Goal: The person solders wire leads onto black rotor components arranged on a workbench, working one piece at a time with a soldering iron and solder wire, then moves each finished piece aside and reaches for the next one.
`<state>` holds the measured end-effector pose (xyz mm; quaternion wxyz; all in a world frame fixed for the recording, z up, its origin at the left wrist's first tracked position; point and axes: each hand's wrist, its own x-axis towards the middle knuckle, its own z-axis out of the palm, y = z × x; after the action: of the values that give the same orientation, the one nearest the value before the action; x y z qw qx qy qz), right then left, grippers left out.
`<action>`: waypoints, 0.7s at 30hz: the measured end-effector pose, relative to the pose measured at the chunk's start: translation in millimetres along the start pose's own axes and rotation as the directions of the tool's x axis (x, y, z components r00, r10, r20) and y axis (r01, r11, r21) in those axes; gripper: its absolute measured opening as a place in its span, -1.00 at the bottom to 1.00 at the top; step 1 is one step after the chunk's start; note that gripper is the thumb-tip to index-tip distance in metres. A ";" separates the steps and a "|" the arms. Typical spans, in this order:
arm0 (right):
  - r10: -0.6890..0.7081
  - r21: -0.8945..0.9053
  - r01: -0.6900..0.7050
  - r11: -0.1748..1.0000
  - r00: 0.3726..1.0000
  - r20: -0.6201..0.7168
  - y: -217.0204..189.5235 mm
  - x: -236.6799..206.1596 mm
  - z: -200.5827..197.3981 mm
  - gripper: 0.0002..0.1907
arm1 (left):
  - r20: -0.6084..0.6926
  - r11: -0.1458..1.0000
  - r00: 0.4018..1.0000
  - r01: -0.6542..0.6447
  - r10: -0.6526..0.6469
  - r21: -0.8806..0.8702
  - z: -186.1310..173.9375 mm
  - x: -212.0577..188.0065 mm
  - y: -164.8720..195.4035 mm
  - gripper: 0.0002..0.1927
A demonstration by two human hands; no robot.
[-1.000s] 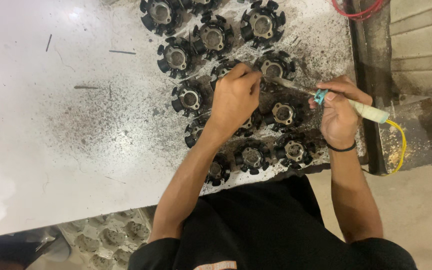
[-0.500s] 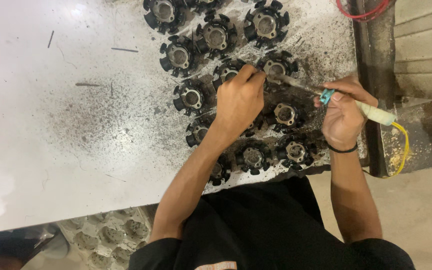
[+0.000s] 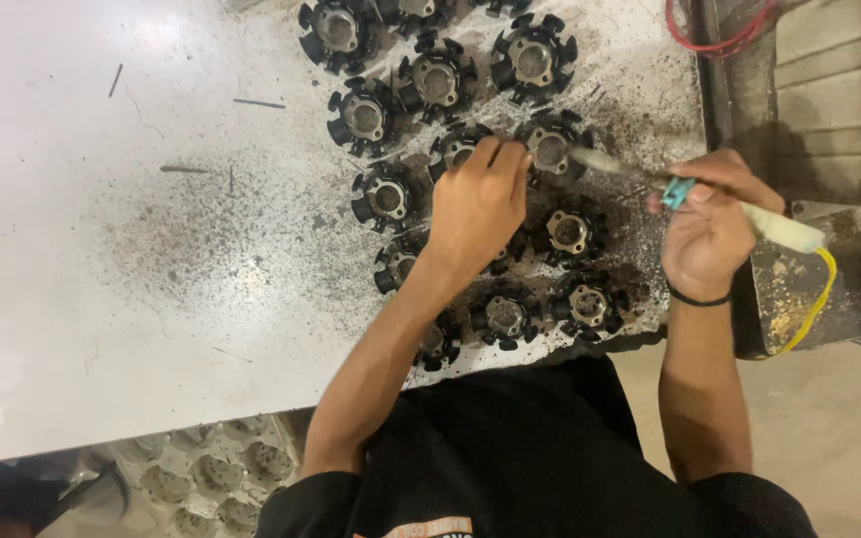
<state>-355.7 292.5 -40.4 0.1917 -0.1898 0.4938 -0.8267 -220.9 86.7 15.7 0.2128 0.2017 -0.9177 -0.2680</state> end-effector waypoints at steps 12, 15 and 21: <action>0.019 -0.038 -0.019 0.999 1.000 -0.001 31.2 56.4 27.0 -0.81 | -0.397 0.941 0.853 -0.314 0.339 0.126 -92.5 97.8 5.2 -0.89; 0.043 0.005 -0.043 0.999 0.999 0.021 36.1 57.1 30.9 -0.83 | -0.082 0.963 0.976 -0.182 0.201 0.198 -35.0 88.9 -21.8 -0.76; 0.051 -0.061 -0.049 0.997 0.998 0.040 44.4 57.1 30.7 -0.84 | -0.059 0.990 0.993 -0.096 0.103 0.105 25.7 49.6 -73.8 -0.69</action>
<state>-383.4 221.3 -59.2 0.2168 -0.2001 0.5189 -0.8023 -255.9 15.9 -32.7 0.2448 0.1748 -0.9318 -0.2033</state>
